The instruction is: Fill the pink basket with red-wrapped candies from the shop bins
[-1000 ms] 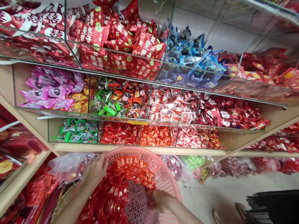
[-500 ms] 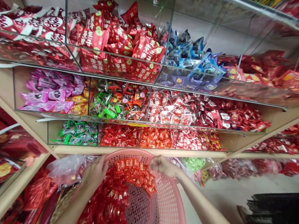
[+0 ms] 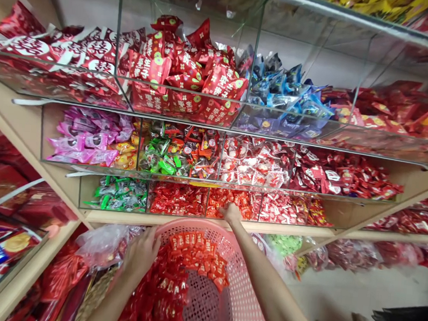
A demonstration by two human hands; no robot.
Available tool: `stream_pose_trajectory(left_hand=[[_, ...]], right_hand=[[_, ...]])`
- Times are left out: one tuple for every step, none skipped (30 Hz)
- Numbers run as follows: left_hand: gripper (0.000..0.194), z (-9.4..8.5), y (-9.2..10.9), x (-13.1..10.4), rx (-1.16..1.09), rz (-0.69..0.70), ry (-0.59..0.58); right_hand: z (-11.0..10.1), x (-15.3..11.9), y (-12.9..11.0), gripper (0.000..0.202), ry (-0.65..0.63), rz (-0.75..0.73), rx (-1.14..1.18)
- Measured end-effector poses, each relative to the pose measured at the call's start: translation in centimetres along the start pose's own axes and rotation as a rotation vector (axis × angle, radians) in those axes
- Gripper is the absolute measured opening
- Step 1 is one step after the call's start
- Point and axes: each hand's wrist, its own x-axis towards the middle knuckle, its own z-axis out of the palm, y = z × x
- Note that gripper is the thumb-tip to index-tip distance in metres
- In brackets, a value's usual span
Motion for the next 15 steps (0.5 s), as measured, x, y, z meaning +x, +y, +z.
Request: stream_pose_trajectory(left_hand=[[0.038,0.0,0.0,0.0,0.0,0.003,0.003],[0.038,0.1,0.0,0.0,-0.001,0.005,0.006],[0.037,0.1,0.0,0.0,-0.005,0.008,0.007],[0.037,0.1,-0.1,0.0,-0.008,0.009,0.007],[0.037,0.1,-0.1,0.0,-0.011,0.009,0.007],[0.037,0.1,0.0,0.0,-0.012,0.01,0.007],[0.036,0.1,0.0,0.0,-0.01,0.01,0.007],[0.036,0.1,0.0,0.0,-0.005,0.01,0.006],[0.036,0.1,0.0,0.0,0.002,0.01,0.005],[0.036,0.2,0.0,0.0,0.007,0.01,0.006],[0.036,0.2,0.0,0.0,0.011,0.009,0.008],[0.037,0.2,0.0,0.0,0.012,0.01,0.012],[0.037,0.3,0.0,0.0,0.011,0.013,0.016],[0.038,0.3,0.0,0.0,0.011,0.016,0.02],[0.038,0.3,0.0,0.0,0.012,0.016,0.02]], right_hand=[[0.2,0.1,-0.1,0.036,-0.001,0.021,-0.012],[0.3,0.2,-0.2,0.041,-0.001,0.041,-0.025],[0.5,0.3,-0.4,0.044,-0.001,0.059,-0.038],[0.6,0.4,-0.5,0.047,0.0,0.075,-0.049],[0.8,0.5,-0.6,0.048,0.0,0.087,-0.057],[0.9,0.6,-0.7,0.049,0.0,0.096,-0.06],[1.1,0.6,-0.8,0.049,0.001,0.103,-0.06],[1.2,0.7,-0.8,0.049,0.001,0.111,-0.06],[1.3,0.7,-0.8,0.049,0.002,0.118,-0.06],[1.3,0.7,-0.8,0.048,0.003,0.124,-0.059],[1.3,0.7,-0.8,0.048,0.004,0.128,-0.058],[1.4,0.7,-0.8,0.047,0.005,0.132,-0.055],[1.3,0.7,-0.8,0.046,0.006,0.135,-0.052],[1.3,0.6,-0.8,0.046,0.006,0.137,-0.047],[1.3,0.6,-0.7,0.045,0.006,0.138,-0.041]])
